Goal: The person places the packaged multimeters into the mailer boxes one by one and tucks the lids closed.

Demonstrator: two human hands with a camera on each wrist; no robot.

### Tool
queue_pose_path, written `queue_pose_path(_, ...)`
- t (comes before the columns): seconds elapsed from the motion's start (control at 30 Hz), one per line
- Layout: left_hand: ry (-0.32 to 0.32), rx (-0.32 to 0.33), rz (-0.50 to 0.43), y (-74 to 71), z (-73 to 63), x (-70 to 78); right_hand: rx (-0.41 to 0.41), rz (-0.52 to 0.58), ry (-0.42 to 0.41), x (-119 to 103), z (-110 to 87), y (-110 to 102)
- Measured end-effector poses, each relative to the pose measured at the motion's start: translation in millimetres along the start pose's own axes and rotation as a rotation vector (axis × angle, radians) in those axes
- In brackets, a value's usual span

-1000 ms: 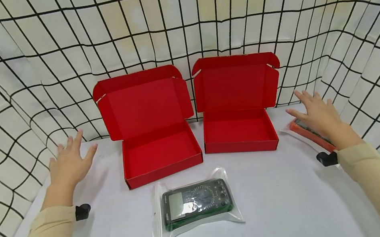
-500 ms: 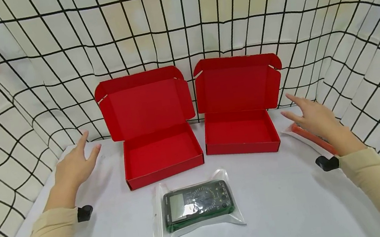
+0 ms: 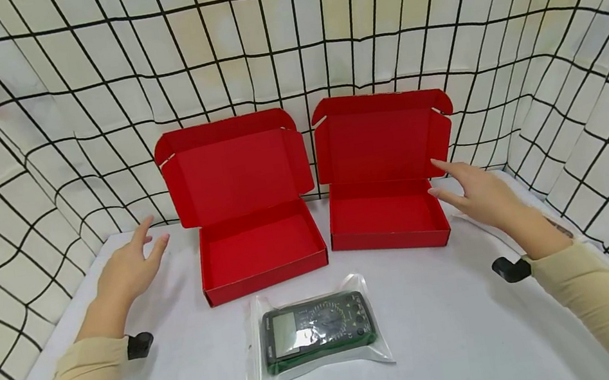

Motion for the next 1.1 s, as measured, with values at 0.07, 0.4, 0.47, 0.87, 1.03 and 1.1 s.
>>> queue_pose_path(0.07, 0.003, -0.009, -0.009, 0.6, -0.3, 1.3, -0.005, 0.020, -0.006, -4.3, 1.2, 3.0)
queue_pose_path(0.4, 0.064, -0.028, -0.095, 7.3, -1.1, 10.0, -0.045, 0.102, -0.060, -27.6, 4.8, 19.6)
queue_pose_path(0.47, 0.074, -0.028, -0.111, 9.0, -1.7, 12.1, -0.050, 0.119, -0.074, -32.9, 5.1, 23.1)
queue_pose_path(0.87, 0.094, -0.150, -0.244, 21.5, -6.3, 19.8, -0.093, 0.239, -0.131, -59.7, 5.9, 51.0)
queue_pose_path(1.03, 0.128, -0.236, -0.342, 23.4, -9.0, 21.4, -0.126, 0.288, -0.152, -75.9, 4.4, 63.7)
queue_pose_path(1.1, 0.135, -0.268, -0.361, 25.5, -9.5, 20.8, -0.154, 0.305, -0.171, -83.6, 2.7, 69.5)
Point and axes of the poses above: each hand's wrist, its own z-axis towards the middle knuckle, its own y-axis out of the palm, x = y × z, the point moved 5 cm from there along z, towards the middle knuckle, and after that the axes turned 7 degrees about z, right-handed, at the moved point
